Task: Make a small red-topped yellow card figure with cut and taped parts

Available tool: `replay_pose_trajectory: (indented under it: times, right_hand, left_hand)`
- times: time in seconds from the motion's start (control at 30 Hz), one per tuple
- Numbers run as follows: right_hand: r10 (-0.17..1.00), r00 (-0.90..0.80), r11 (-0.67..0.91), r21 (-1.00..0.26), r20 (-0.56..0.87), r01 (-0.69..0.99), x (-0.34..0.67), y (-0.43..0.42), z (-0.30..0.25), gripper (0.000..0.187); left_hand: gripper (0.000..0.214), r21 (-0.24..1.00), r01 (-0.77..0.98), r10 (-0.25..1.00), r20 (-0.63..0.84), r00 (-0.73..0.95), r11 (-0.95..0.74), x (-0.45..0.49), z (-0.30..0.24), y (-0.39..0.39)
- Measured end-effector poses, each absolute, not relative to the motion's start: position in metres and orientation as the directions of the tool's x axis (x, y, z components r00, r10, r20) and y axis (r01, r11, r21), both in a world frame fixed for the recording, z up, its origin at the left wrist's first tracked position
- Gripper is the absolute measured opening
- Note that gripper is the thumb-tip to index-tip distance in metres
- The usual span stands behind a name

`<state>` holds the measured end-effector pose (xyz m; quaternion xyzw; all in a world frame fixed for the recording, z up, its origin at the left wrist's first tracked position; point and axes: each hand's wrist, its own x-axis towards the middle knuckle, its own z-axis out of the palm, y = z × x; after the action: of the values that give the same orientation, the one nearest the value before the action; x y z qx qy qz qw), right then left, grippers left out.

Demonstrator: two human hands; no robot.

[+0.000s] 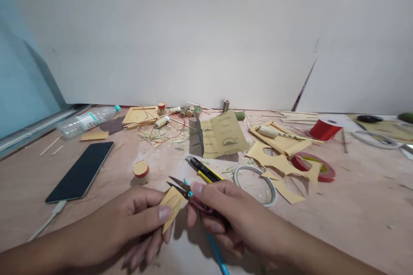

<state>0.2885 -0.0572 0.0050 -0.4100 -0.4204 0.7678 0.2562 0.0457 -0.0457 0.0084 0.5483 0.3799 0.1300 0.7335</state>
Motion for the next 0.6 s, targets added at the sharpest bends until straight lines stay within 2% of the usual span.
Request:
replay_pose_trajectory:
  times: [0.23,0.43,0.6]
  right_hand:
    - [0.771,-0.501,-0.523,-0.839,-0.393,-0.147,0.292,-0.055,0.01,0.053]
    - [0.772,-0.541,-0.416,-0.909,-0.335,-0.031,0.294,-0.056,0.011,0.061]
    - [0.771,-0.526,-0.411,-0.911,-0.358,0.018,0.296,-0.057,0.012,0.063]
  left_hand:
    - [0.04,0.966,0.182,0.779,-0.256,0.572,0.184,0.04,0.02,-0.047]
    - [0.036,0.96,0.192,0.81,-0.276,0.518,0.204,0.039,0.019,-0.047]
    - [0.038,0.954,0.214,0.827,-0.29,0.481,0.21,0.037,0.022,-0.048]
